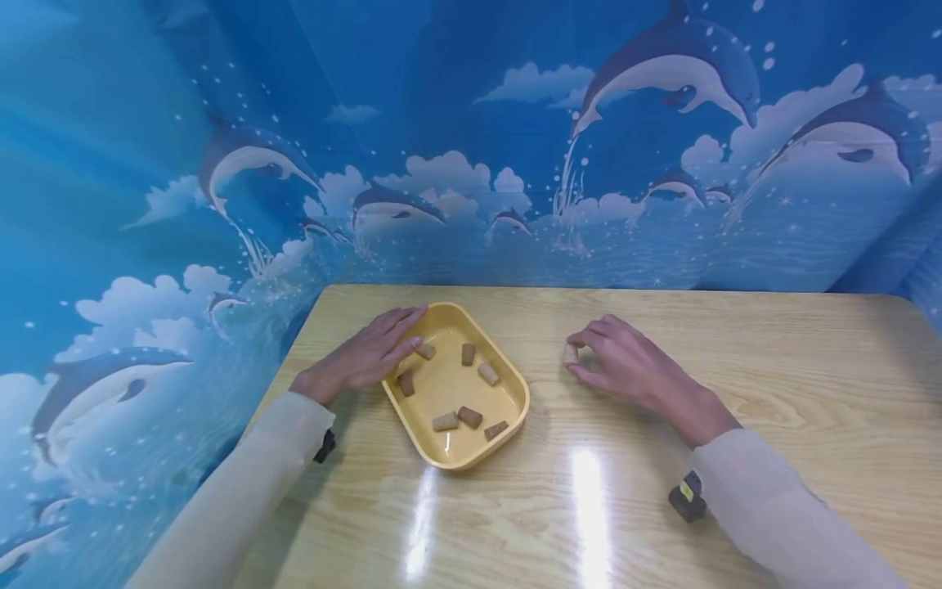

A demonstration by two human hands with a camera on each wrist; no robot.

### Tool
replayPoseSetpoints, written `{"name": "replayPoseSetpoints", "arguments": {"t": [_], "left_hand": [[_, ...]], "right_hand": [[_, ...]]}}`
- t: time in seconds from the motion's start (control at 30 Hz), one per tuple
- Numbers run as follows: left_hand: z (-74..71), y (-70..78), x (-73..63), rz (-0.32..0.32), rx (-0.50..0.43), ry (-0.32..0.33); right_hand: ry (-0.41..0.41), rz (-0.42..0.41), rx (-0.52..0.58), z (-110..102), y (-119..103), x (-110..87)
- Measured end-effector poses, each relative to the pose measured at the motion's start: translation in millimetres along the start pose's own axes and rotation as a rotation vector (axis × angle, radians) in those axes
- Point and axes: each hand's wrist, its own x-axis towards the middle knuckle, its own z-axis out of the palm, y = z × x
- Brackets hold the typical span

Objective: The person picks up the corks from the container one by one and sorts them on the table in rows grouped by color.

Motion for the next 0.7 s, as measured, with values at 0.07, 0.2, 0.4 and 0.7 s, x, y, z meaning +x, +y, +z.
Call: {"name": "replayPoseSetpoints", "arguments": {"t": [0.07,0.2,0.4,0.7], "left_hand": [[-0.1,-0.2,0.5,-0.001,0.0,-0.002],[-0.2,-0.4,1.1,-0.005,0.008,-0.005],[-0.1,0.0,1.0,-0.012,0.014,-0.01],[0.2,-0.3,1.0,-0.009,0.016,-0.009]], "right_hand": [[-0.005,0.011,-0.001,0,1,-1.7],[-0.007,0.024,-0.003,2,4,-4.9],[-0.026,0.046,-0.003,5,7,-8.5],[-0.042,0.066,-0.006,10,13,-12.6]]}}
